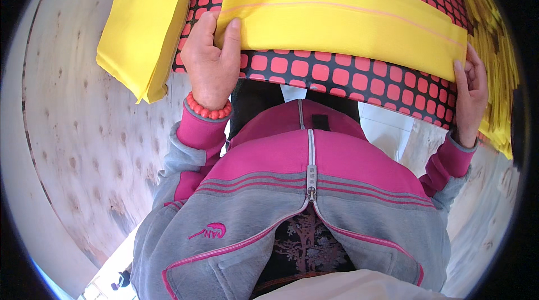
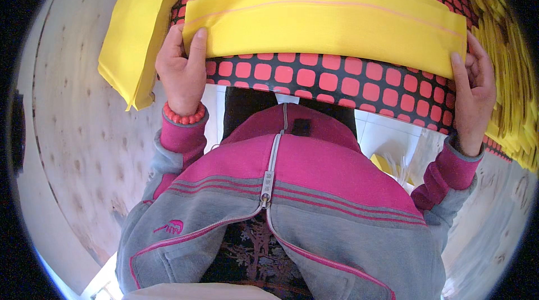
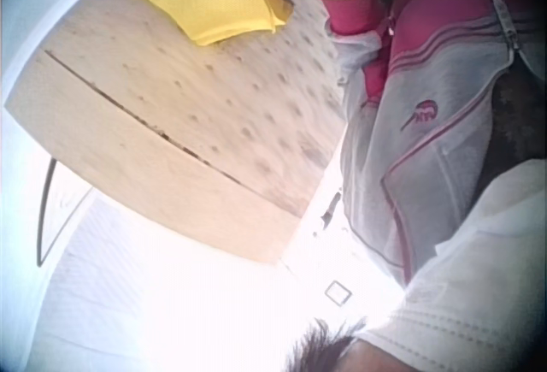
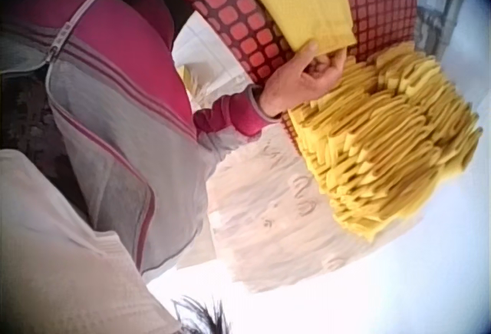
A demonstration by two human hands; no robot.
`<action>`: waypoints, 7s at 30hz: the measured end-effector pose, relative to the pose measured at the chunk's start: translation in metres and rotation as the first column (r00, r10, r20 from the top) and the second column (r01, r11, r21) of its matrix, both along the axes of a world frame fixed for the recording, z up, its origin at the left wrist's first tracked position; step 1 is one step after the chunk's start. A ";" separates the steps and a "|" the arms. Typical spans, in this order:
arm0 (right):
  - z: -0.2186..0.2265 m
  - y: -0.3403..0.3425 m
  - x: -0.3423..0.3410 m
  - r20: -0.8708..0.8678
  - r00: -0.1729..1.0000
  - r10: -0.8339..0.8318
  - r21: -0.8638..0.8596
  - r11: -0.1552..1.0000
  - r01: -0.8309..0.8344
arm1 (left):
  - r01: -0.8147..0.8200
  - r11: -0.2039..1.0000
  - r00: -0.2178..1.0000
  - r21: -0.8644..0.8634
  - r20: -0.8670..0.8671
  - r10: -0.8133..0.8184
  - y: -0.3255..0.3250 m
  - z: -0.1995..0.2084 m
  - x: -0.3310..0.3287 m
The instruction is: The person folds yellow paper sheets by hand on a patterned table, repeatedly folding each sheet in half and stacking the finished pieces. The person handles the sheets one at a time, aligning edges and pressing folds before placing them into a growing stack.
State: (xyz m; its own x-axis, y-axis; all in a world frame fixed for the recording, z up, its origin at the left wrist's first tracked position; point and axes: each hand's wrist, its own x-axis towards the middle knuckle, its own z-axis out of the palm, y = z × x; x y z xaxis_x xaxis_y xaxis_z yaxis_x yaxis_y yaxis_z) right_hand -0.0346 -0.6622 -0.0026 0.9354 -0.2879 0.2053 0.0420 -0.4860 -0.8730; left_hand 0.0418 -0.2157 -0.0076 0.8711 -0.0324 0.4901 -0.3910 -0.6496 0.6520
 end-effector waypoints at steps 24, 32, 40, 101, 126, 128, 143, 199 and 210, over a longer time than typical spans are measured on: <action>0.004 0.023 0.004 0.141 0.970 -0.197 -0.432 0.870 0.239 | -0.007 0.989 1.000 0.147 0.023 0.003 -0.008 0.005 0.008; 0.003 0.020 0.003 0.090 0.986 -0.140 -0.353 0.921 0.163 | -0.115 0.991 0.993 0.067 -0.021 0.117 -0.007 0.004 0.003; 0.003 0.021 0.003 0.109 0.986 -0.125 -0.367 0.917 0.157 | -0.141 0.986 0.989 0.091 -0.027 0.144 -0.008 0.006 0.007; 0.021 0.087 -0.030 0.307 0.951 -0.020 -0.713 0.657 0.244 | 0.440 0.630 0.844 0.640 -0.055 -0.534 -0.130 0.024 0.003; 0.020 0.081 -0.035 0.353 0.934 0.052 -0.733 0.636 0.242 | 0.407 0.646 0.865 0.645 -0.046 -0.499 -0.135 0.021 0.000; 0.016 0.089 -0.036 0.340 0.934 0.108 -0.705 0.687 0.177 | 0.399 0.643 0.865 0.654 -0.036 -0.501 -0.135 0.021 0.001; 0.022 0.090 -0.032 0.163 0.963 0.213 -0.638 0.768 -0.061 | 0.410 0.652 0.862 0.638 -0.036 -0.506 -0.134 0.020 0.000; 0.026 0.101 0.033 -0.134 0.984 0.116 -0.651 0.739 -0.175 | 0.098 0.702 0.981 0.705 0.049 -0.186 -0.040 -0.002 0.026; -0.014 0.168 0.086 0.106 0.941 0.322 -0.894 0.445 -0.051 | 0.094 0.699 0.982 0.709 0.049 -0.182 -0.034 -0.007 0.026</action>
